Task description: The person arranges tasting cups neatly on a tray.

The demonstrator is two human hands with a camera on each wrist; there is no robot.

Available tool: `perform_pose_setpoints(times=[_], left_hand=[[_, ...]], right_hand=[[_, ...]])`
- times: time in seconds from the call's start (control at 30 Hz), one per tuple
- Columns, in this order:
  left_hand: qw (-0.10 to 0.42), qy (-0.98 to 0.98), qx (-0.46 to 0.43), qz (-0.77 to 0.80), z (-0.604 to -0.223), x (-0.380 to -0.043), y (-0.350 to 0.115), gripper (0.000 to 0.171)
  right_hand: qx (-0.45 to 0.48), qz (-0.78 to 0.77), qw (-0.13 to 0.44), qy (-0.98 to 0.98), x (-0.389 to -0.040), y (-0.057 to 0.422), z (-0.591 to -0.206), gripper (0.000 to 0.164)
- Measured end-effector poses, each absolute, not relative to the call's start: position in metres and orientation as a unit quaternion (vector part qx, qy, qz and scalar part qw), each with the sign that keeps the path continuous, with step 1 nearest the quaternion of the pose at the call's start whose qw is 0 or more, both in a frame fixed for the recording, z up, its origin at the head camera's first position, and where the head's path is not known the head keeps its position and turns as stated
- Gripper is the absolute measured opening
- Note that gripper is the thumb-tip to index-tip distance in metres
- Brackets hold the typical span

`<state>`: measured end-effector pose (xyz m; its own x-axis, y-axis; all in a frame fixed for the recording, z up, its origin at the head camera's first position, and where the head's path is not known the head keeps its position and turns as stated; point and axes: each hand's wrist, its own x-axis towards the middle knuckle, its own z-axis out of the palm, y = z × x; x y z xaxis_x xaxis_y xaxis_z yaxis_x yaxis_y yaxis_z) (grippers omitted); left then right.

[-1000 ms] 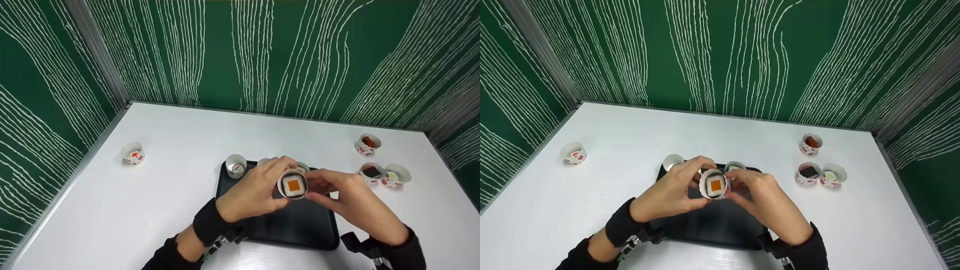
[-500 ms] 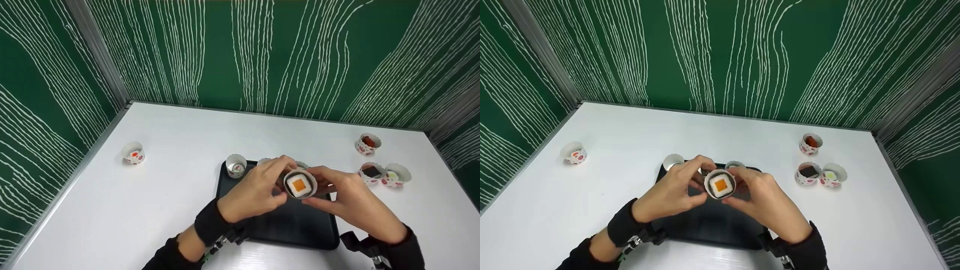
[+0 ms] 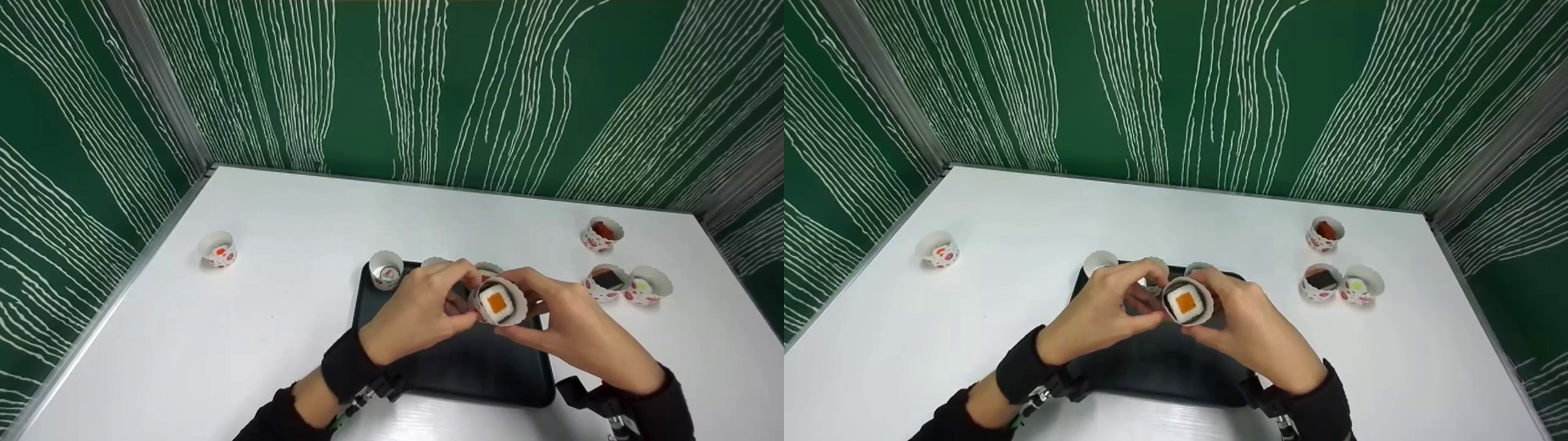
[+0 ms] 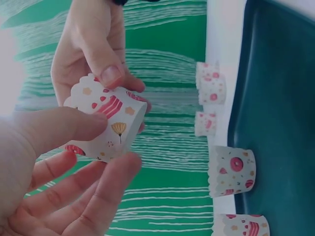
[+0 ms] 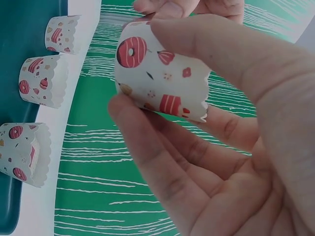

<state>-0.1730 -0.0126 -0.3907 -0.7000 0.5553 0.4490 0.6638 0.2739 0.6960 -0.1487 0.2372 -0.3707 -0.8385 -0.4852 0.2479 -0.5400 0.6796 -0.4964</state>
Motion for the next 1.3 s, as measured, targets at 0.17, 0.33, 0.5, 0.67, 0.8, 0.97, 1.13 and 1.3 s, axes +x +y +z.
perform_pose_setpoints(times=[0.17, 0.33, 0.5, 0.67, 0.8, 0.97, 1.13, 1.3], left_hand=[[0.044, -0.796, -0.389, -0.461, -0.3924, -0.1723, -0.0118, 0.029], [0.043, -0.797, -0.398, -0.453, -0.3925, -0.1714, -0.0104, 0.027], [0.043, -0.788, -0.406, -0.461, -0.3927, -0.1709, -0.0085, 0.023], [0.056, -0.792, -0.409, -0.45, -0.3938, -0.17, -0.0071, 0.02], [0.07, -0.8, -0.413, -0.43, -0.395, -0.1696, -0.0059, 0.017], [0.082, -0.799, -0.424, -0.42, -0.3963, -0.1695, -0.0044, 0.014], [0.097, -0.797, -0.431, -0.412, -0.3961, -0.1687, -0.0035, 0.014], [0.095, -0.798, -0.44, -0.401, -0.393, -0.1688, -0.0055, 0.014]], right_hand=[[0.283, 0.29, 0.036, -0.913, -0.1483, 0.2372, -0.3711, 0.057], [0.288, 0.286, 0.042, -0.913, -0.1483, 0.2372, -0.3722, 0.061], [0.303, 0.286, 0.044, -0.908, -0.1494, 0.2357, -0.3742, 0.066], [0.315, 0.286, 0.042, -0.904, -0.1493, 0.2357, -0.3753, 0.068], [0.317, 0.278, 0.05, -0.906, -0.1492, 0.2354, -0.3755, 0.067], [0.322, 0.268, 0.062, -0.906, -0.1497, 0.235, -0.3765, 0.068], [0.333, 0.275, 0.072, -0.899, -0.1511, 0.2351, -0.3783, 0.067], [0.336, 0.289, 0.071, -0.893, -0.152, 0.2383, -0.3799, 0.065]])
